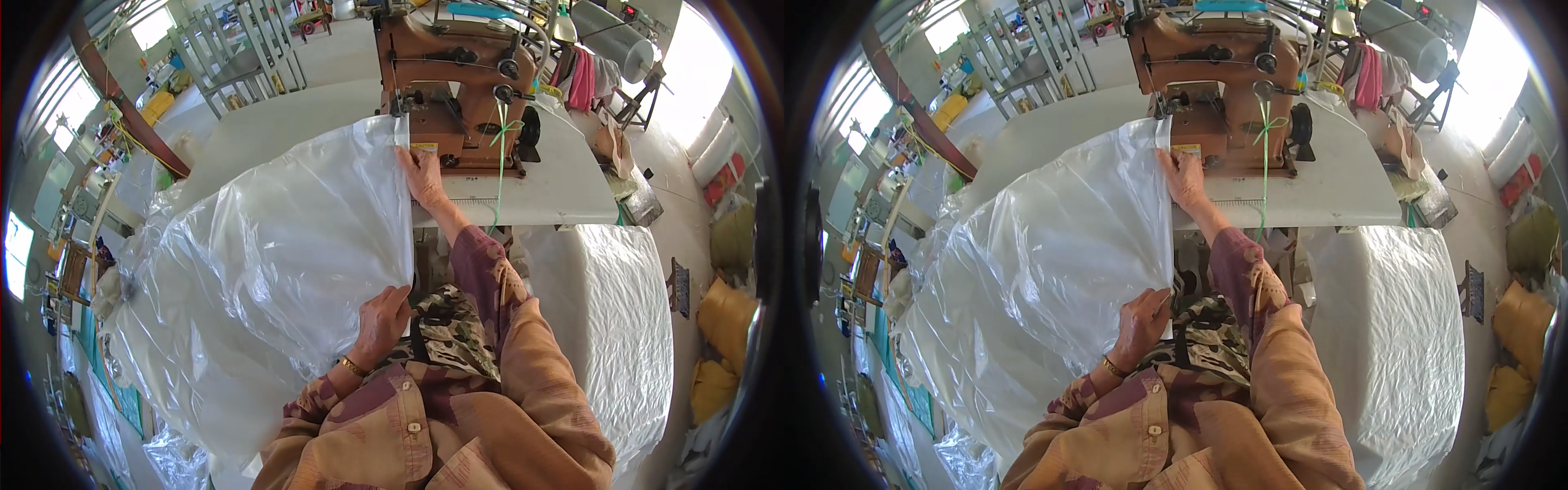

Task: The person aligns and sews large white plastic sheets using a sewing machine. They repeatedly fold the edges of the plastic, guide the material through the machine, and adjust the position to ensure straight stitching. The process involves handling the flexible plastic to maintain alignment during the sewing operation.

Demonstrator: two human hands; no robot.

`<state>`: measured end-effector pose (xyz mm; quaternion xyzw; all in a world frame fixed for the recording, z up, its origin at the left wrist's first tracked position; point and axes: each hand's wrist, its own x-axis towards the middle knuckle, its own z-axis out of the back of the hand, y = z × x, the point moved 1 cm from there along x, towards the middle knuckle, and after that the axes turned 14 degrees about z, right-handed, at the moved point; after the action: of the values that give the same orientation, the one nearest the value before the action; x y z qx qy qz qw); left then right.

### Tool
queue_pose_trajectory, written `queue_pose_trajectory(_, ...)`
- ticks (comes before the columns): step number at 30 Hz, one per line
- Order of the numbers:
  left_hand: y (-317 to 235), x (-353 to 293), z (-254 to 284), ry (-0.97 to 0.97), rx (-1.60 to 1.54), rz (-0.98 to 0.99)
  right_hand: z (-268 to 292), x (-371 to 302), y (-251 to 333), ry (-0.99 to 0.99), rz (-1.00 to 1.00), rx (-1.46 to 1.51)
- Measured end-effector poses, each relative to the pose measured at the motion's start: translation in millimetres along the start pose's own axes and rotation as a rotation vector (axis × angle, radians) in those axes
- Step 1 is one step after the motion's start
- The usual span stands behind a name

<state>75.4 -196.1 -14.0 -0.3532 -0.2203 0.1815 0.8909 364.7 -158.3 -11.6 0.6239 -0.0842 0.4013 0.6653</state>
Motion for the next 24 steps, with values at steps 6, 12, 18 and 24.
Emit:
queue_pose_trajectory(6,14,-3,-5,-0.014,-0.061,0.027,17,-6,40,-0.022,0.209,-0.451)
queue_pose_trajectory(12,25,-2,-9,-0.034,-0.138,-0.014,41,74,121,-0.205,0.920,-0.828)
queue_pose_trajectory(18,28,-4,-12,-0.060,-0.074,-0.040,75,211,214,-0.415,1.209,-1.144)
queue_pose_trajectory(24,34,-5,-9,-0.026,-0.126,-0.029,60,154,234,-0.488,1.221,-0.599)
